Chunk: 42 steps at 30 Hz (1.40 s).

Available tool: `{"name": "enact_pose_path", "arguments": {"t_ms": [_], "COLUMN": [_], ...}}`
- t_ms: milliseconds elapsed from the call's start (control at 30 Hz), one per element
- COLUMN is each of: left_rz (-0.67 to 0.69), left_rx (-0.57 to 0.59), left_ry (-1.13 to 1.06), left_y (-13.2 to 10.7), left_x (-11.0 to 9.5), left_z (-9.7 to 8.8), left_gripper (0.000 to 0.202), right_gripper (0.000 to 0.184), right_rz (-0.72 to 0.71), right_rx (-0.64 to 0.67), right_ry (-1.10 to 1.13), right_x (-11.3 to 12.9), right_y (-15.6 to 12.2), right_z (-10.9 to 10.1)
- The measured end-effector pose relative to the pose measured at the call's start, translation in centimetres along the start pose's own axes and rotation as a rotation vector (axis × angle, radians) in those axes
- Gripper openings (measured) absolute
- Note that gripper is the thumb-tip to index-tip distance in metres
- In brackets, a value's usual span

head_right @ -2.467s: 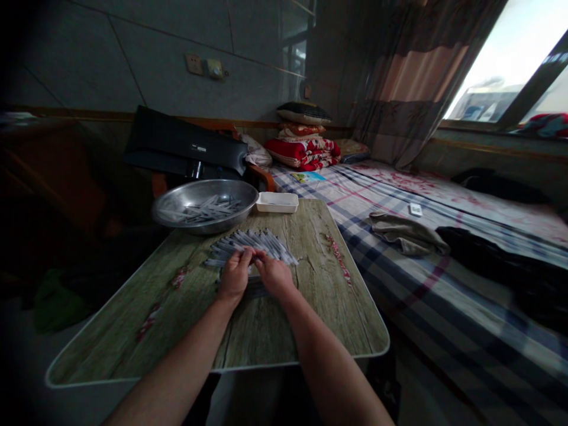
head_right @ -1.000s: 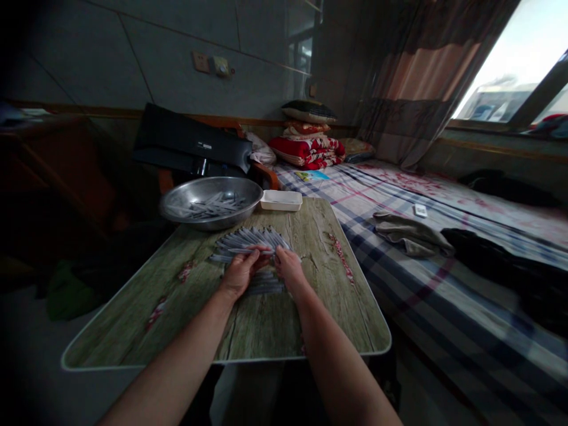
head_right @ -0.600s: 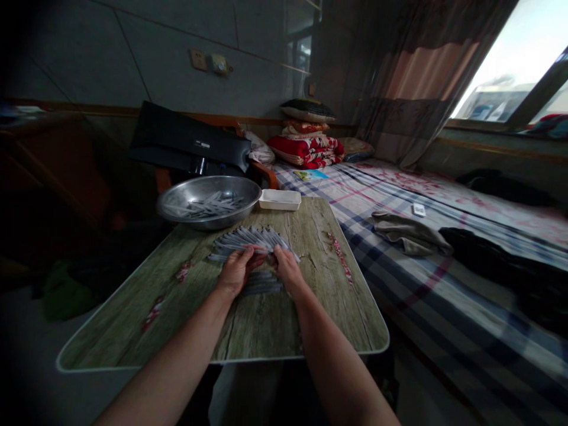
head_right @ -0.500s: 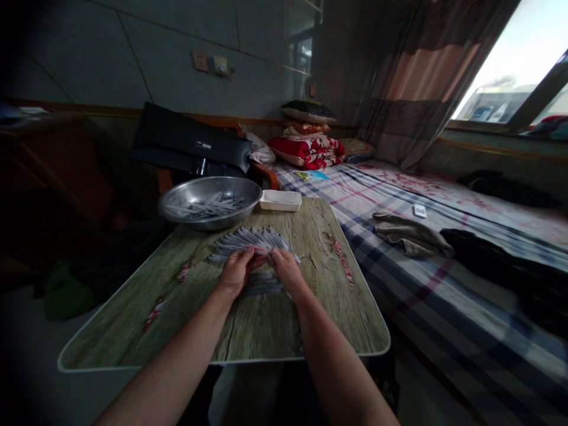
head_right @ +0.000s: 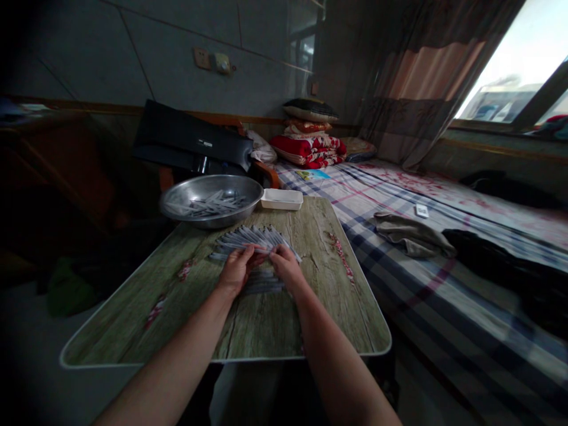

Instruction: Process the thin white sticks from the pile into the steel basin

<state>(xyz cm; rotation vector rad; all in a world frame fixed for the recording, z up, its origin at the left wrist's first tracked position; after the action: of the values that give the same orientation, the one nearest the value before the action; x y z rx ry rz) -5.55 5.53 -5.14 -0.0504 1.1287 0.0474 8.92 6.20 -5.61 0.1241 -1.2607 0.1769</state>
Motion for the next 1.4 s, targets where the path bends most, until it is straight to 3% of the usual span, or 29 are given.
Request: {"name": "enact_pose_path", "arguments": {"t_ms": [100,233,467,667,867,1000,1100,1267,1400], "left_rz": [-0.002,0.000,0.011,0.024,0.029,0.034,0.040,0.050,0.073], "left_rx": [-0.003,0.000,-0.011,-0.004,-0.014,-0.024,-0.058,-0.158,-0.158], "left_ry": [0.004,-0.011,-0.036,-0.011,-0.007,0.002,-0.011,-0.063,-0.020], "left_y": [0.0,-0.1,-0.1,-0.1,0.0,-0.1,-0.1,0.1,-0.1], "left_x": [0.0,-0.2,-0.3,-0.3,-0.3,-0.3,-0.5,-0.9,-1.1], "left_z": [0.0,0.2,0.0,0.0,0.0,0.0,-0.2,-0.8,-0.7], "left_gripper": [0.043,0.043,0.039,0.037,0.034,0.034,0.036,0.042,0.040], "right_gripper": [0.032,0.040,0.038,0.046,0.039,0.048,0.041,0.022,0.024], "right_rz": [0.033,0.041,0.049,0.054,0.082,0.109,0.101,0.187,0.269], "right_rx": [-0.021,-0.068,-0.024,-0.017,0.041,0.031,0.020,0.031,0.106], "right_ry": [0.068,-0.054,0.070,-0.092,0.091,0.006,0.010,0.210,0.280], "right_x": [0.1,0.1,0.3,-0.1,0.1,0.1,0.2,0.6,0.9], "right_y": [-0.1,0.0,-0.2,0.0,-0.3,-0.4,-0.3,-0.3,-0.6], "right_z": [0.1,0.1,0.3,0.1,0.5,0.6,0.5,0.3,0.5]}}
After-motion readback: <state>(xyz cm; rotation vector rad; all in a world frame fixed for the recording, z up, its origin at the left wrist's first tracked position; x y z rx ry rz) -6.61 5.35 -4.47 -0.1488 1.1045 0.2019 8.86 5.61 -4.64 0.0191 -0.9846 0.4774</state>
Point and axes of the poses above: each hand's wrist, its own y-axis towards the middle knuckle, its own z-axis out of the palm, x = y × z, the point moved 3 cm from there along y, towards the middle knuckle, and after that the axes turned 3 degrees about y, right-handed, at the moved point
